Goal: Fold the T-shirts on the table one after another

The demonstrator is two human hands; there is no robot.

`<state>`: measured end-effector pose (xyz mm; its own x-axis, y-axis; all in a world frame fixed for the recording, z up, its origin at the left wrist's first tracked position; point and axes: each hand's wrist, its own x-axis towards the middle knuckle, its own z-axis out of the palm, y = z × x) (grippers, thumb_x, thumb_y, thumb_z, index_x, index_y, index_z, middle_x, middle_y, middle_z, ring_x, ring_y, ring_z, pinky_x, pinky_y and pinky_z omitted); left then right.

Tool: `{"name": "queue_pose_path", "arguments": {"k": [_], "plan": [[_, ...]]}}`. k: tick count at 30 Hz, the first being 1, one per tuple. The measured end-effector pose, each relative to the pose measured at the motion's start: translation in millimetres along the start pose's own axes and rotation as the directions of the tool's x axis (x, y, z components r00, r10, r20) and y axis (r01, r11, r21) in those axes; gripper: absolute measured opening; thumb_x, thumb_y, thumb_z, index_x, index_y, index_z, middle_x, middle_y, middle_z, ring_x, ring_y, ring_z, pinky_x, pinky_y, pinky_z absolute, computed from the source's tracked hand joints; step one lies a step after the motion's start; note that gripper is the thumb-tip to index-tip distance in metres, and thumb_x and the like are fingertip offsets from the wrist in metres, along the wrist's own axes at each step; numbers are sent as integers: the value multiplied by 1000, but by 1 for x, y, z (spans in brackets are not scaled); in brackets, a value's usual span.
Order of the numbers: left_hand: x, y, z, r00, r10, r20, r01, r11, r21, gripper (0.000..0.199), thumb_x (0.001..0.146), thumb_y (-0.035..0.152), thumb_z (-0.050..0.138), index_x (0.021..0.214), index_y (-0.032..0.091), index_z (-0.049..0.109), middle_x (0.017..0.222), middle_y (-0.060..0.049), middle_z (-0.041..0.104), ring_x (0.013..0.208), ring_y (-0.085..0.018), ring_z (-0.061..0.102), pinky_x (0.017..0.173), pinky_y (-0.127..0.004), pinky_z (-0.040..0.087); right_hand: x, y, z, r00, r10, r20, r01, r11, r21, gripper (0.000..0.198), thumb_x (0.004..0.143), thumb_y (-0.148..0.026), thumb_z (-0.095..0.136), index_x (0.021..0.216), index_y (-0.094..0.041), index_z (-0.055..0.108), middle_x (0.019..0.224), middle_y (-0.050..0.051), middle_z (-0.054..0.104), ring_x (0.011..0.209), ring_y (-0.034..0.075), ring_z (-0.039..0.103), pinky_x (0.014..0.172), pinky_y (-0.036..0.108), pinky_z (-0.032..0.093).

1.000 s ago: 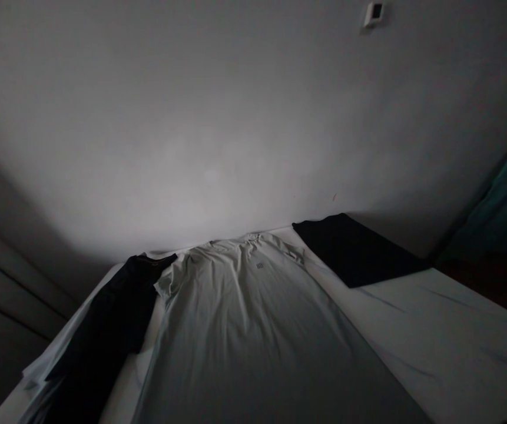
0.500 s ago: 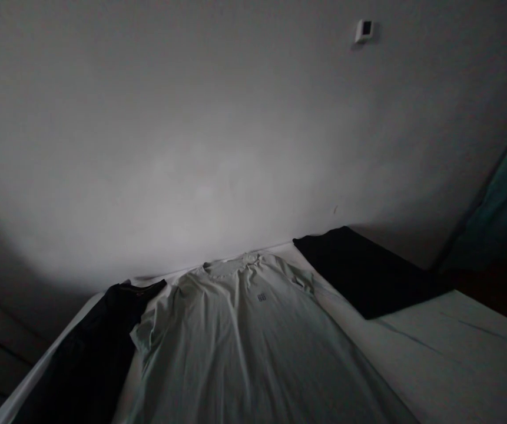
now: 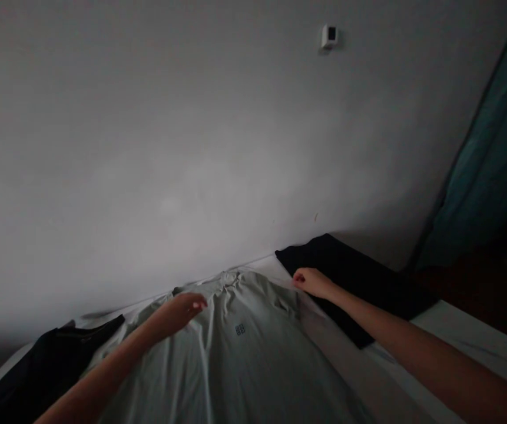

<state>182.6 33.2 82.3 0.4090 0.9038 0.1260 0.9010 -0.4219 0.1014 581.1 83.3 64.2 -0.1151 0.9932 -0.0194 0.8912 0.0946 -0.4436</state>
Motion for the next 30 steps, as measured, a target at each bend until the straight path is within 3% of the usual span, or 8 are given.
{"name": "queue_pose_path", "arguments": {"k": [2,4,8,13,16,22,30], "plan": [[63,13,2,995,-13,94,7,998,62,29,95,20,41,105,25,67,108,-2,71,102,-14,64,90,-24,50,14,-3,15,1000,24,3,-24,999,-28,22,86,-32,62,99,-15,69,98,9,72,92,19,67,74,24,45],[111,28,11,993,-57,107,43,991,130,33,93,15,40,113,24,64,119,-5,68,113,-17,60,96,-30,47,18,-8,29,1000,24,-9,-24,999,-44,28,85,-37,65,103,-16,67,101,9,71,95,20,66,75,25,45],[157,45,34,990,-92,103,73,982,172,35,89,13,42,113,26,64,122,-6,67,115,-20,59,98,-35,46,21,-26,44,998,-24,-50,21,998,-61,31,86,-37,63,108,-15,64,108,11,69,101,21,65,80,26,46],[162,39,48,984,-100,147,71,980,188,23,88,26,51,104,27,67,112,-3,71,108,-19,63,94,-32,48,19,-53,56,998,-63,-19,59,983,-174,33,89,-36,60,113,-12,60,109,16,69,103,28,65,78,32,48],[157,30,49,985,-94,146,66,981,182,20,84,29,58,102,27,67,112,-2,70,107,-18,63,93,-30,46,14,-53,58,999,-52,-4,50,975,-218,28,91,-34,57,110,-13,60,105,16,71,101,29,67,75,32,48],[154,19,54,989,-138,46,129,979,161,20,87,20,52,98,26,66,109,-2,70,105,-17,62,89,-27,46,6,-20,38,996,56,-64,-67,980,-186,20,95,-37,49,97,-21,62,101,9,72,98,26,68,69,29,45],[153,34,67,965,-240,-107,256,948,188,30,90,11,38,102,20,64,110,-10,68,106,-23,60,86,-35,46,-20,18,11,972,184,-149,-226,909,-350,23,95,-22,42,104,-15,61,95,16,72,91,30,70,67,34,48]]}}
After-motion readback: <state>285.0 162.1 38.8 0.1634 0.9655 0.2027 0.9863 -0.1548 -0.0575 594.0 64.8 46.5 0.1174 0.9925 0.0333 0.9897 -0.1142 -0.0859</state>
